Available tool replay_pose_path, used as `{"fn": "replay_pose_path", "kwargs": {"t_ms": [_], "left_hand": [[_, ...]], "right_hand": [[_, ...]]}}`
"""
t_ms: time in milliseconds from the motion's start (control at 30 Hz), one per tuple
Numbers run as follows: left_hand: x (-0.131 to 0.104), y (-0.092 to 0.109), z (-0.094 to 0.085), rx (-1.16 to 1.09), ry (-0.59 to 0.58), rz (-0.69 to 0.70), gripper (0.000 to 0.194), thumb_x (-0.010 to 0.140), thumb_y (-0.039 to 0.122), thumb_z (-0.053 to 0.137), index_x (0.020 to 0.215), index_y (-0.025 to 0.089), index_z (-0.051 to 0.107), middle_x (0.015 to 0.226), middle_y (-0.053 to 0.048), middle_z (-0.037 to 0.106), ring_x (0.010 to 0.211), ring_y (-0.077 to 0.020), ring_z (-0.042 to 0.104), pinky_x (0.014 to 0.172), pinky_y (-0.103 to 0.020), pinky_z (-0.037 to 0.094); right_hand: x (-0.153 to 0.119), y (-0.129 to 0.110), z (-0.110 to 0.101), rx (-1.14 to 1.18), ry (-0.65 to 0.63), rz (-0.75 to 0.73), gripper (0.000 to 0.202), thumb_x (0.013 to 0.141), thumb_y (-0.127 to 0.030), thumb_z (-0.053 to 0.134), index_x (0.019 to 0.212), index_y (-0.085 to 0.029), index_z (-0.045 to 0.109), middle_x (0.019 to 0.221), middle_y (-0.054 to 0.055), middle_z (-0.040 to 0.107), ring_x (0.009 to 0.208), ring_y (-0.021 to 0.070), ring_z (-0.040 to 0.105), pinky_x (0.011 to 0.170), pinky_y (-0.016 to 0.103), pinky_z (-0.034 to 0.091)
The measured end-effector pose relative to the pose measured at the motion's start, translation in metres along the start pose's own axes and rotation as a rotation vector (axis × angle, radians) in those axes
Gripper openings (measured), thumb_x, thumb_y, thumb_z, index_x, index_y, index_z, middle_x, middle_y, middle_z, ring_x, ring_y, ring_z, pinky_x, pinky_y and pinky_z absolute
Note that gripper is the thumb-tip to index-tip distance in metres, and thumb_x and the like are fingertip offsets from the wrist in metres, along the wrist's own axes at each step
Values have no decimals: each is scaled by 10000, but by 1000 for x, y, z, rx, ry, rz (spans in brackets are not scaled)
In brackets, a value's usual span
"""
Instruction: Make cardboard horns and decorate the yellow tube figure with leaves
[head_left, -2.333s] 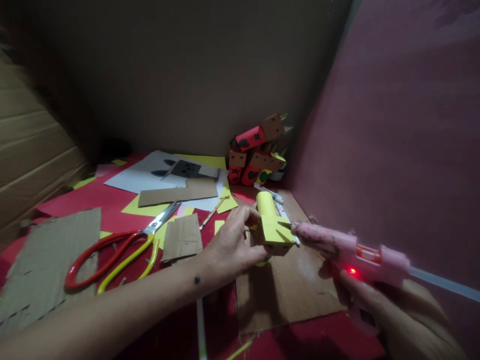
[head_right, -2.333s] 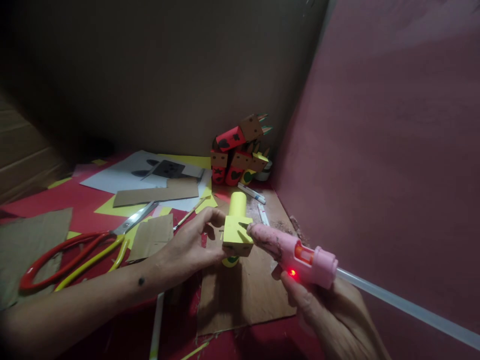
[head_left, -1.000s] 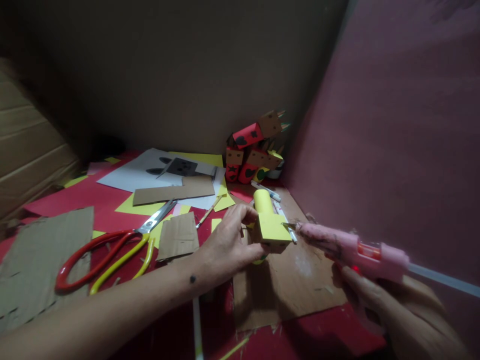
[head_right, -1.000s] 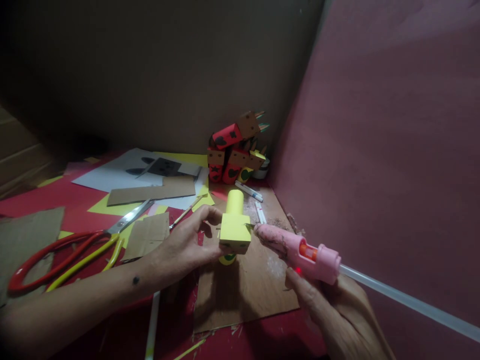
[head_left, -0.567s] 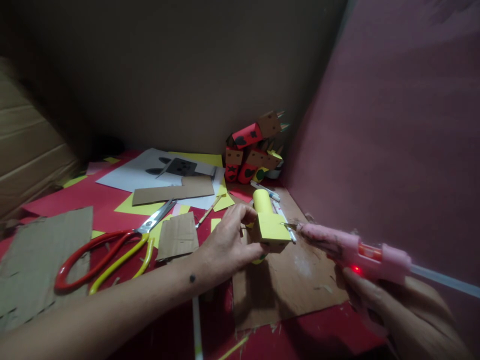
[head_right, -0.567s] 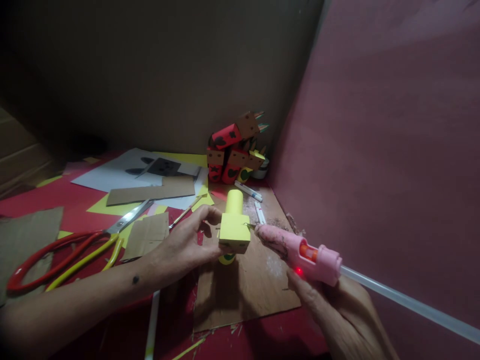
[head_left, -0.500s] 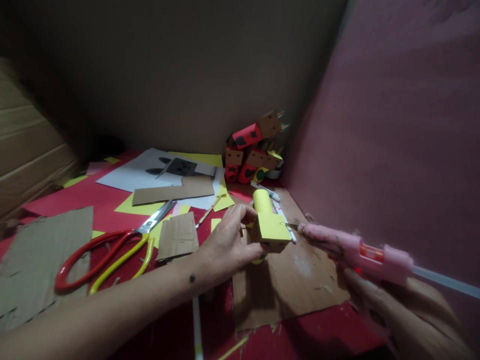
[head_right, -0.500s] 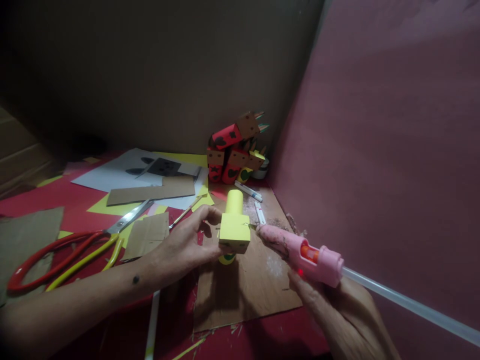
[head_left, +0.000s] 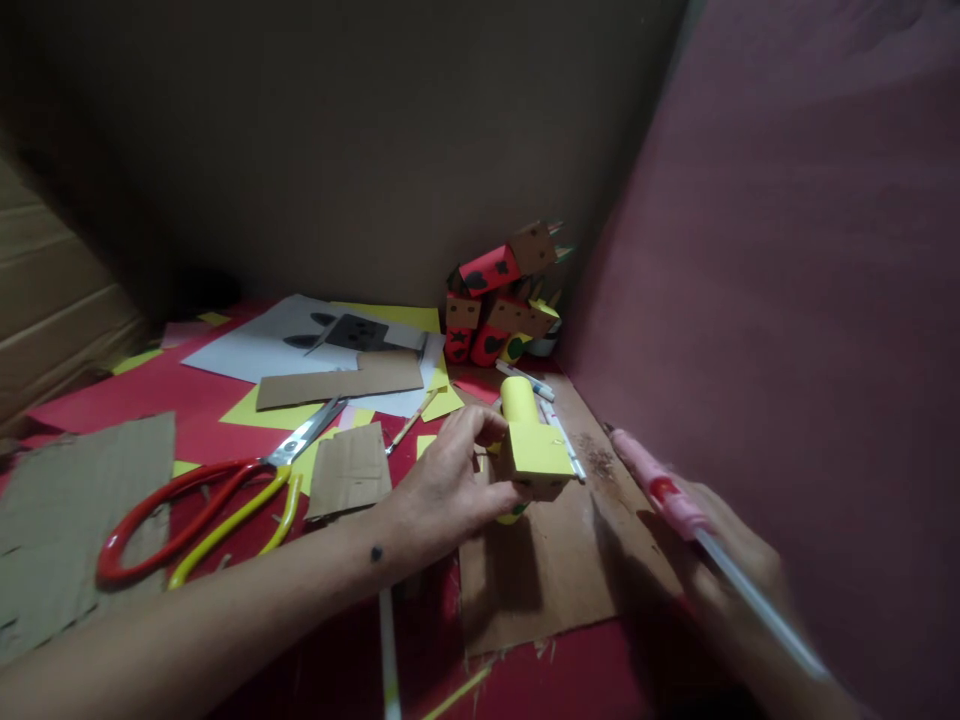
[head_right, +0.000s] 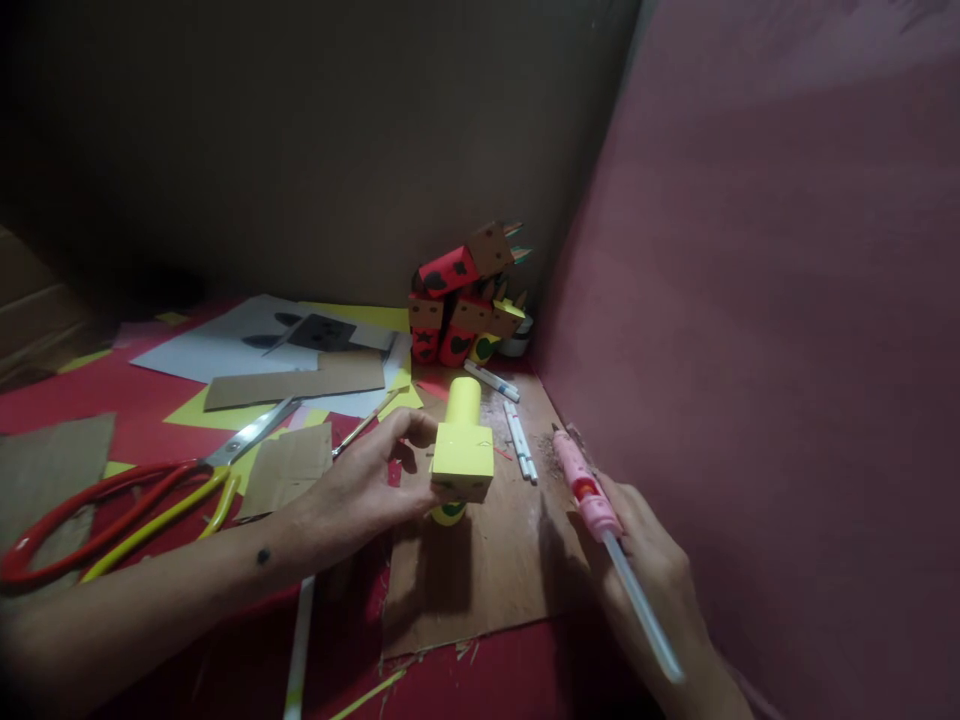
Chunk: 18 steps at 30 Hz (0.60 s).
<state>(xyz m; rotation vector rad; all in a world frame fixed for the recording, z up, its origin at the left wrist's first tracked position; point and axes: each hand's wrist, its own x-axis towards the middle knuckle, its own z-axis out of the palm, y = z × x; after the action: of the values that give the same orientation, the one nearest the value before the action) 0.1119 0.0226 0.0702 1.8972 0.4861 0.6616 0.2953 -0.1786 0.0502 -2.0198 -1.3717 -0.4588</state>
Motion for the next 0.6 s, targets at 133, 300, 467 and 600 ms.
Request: {"fn": "replay_pose_path", "kwargs": {"t_ms": [133,300,467,600], "left_hand": [[-2,2,-9,48,-49,30,512,691,295,686,1149,173,493,1076,-67,575,906,-215,541,773,-338,440],[-5,-5,-36,306,-42,-22,537,683,253,634,1199,170,508,1117,-79,589,910,-233,564,749,-332,443],[-12,-13,-59,536,-308,-138,299,750,314,650,1012,179,601,983,-43,619,889,-213,573,734,-300,438],[-23,-15,-67,644,-447,-149,242,738,311,727,904,185,603,960,-41,588,906,-223,536,733,-298,413]], "right_hand": [[-4,26,18,-240,-54,-37,360,924,-253,449,1238,-131,574,1056,141,708,861,254,733,668,330,585],[-4,28,29,-390,-179,-6,439,857,-206,464,1260,-67,569,1038,179,675,775,317,720,556,396,564],[-4,28,28,-409,-281,-13,507,813,-163,446,1313,-150,528,998,151,667,887,360,687,625,438,564],[-10,6,9,-394,-149,-26,387,850,-227,414,1211,-165,540,1127,216,646,1015,439,631,769,556,523]]}}
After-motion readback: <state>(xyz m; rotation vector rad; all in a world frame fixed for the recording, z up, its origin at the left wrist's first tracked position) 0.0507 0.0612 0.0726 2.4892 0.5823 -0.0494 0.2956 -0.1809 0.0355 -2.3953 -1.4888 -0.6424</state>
